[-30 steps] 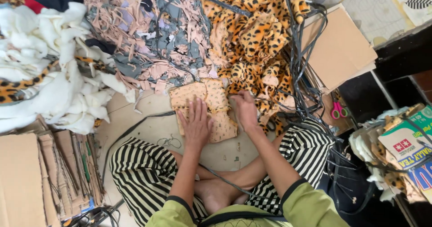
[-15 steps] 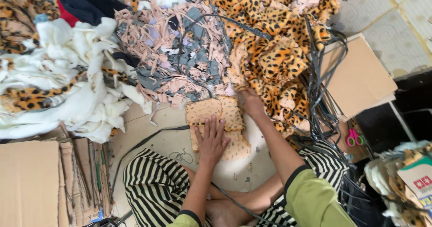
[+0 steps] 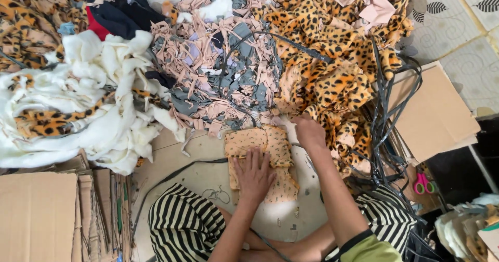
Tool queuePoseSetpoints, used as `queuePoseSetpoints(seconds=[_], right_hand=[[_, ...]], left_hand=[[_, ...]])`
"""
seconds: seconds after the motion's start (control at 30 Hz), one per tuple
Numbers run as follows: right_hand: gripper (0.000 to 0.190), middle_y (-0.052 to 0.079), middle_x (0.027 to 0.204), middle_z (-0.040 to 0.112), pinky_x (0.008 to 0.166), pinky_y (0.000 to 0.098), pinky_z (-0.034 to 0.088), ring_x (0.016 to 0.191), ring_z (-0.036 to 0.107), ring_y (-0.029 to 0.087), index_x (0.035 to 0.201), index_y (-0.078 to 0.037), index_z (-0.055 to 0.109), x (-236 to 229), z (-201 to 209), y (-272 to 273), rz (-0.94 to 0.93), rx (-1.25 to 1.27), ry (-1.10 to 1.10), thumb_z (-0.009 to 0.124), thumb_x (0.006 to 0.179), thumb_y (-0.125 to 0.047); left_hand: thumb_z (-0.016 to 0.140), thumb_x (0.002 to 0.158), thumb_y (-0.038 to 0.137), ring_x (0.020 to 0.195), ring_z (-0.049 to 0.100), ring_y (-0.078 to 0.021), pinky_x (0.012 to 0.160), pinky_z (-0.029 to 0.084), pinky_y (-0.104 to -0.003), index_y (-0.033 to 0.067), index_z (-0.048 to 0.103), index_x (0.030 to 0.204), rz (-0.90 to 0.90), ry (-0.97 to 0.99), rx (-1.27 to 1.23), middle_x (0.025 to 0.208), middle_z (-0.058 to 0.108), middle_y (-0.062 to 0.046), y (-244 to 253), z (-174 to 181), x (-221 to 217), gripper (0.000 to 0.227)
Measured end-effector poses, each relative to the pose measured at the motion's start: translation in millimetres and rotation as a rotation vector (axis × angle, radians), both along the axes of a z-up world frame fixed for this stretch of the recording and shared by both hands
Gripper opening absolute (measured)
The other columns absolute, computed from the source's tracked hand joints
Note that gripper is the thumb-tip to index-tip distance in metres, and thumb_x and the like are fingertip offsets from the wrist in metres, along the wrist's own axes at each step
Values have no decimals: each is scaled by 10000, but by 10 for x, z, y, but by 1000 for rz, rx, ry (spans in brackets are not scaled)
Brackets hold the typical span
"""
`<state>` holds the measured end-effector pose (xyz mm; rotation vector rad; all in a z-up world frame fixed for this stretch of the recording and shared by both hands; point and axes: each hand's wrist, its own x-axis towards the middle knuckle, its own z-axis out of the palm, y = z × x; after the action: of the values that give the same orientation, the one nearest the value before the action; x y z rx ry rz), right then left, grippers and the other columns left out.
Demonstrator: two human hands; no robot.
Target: Stuffing a fabric pouch with small fabric scraps from a pile on the floor
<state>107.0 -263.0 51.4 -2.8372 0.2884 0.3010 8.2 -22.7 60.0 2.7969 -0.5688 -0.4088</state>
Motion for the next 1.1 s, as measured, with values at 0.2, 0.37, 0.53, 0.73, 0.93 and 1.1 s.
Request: queuePoseSetpoints(seconds=[0.2,0.37,0.53,0.73,0.93,1.1], right_hand=[[529,133,1377,508,903,512,585,1164,623,439,1450,-244,573,495,759,732,71,249,-274,677,950,-105],[915,274,1501,263,1020,669,510,1302,385,627,1566,-173,379,1067,914,1110,159,156,-450,851,792,-51],[875,255,1549,167,878,722,561,1314,296,655,1552,-278,401,1356,379,1145,186,65,-405,828,810,-96],[536,77,1289,479,949,528,564,1115,571,502,1181,-272,635,1192,292,972,188,106,-574,807,710,-81],[451,-6,1243,546,933,517,561,1202,584,420,1170,-352,638,666,445,1036,52,433,-535,808,788,-183],[427,94,1228,576,973,572,501,1217,560,481,1116,-260,696,199,811,1005,111,606,-557,819,761,-56]], left_hand=[[648,982,150,994,616,-315,805,520,-435,61,609,1194,228,-345,-312,1195,495,-136,-124,-30,836,233],[416,1111,208,1228,541,-445,922,518,-598,40,425,1429,490,203,-841,1348,462,-229,-153,261,1882,360],[369,1126,326,1375,449,-443,1056,424,-646,57,328,1542,850,612,-1247,1493,397,-269,-380,-350,2446,497],[468,1087,423,1357,468,-451,1074,441,-588,75,107,1584,1142,755,-1811,1469,365,-329,-472,384,2190,706],[583,818,843,1192,607,-334,1001,540,-512,49,391,1492,1005,989,-2011,1328,561,-226,-327,652,1987,1059],[679,798,768,978,709,-358,823,626,-540,-15,606,1278,743,1164,-2043,1036,688,-248,-144,418,1814,921]])
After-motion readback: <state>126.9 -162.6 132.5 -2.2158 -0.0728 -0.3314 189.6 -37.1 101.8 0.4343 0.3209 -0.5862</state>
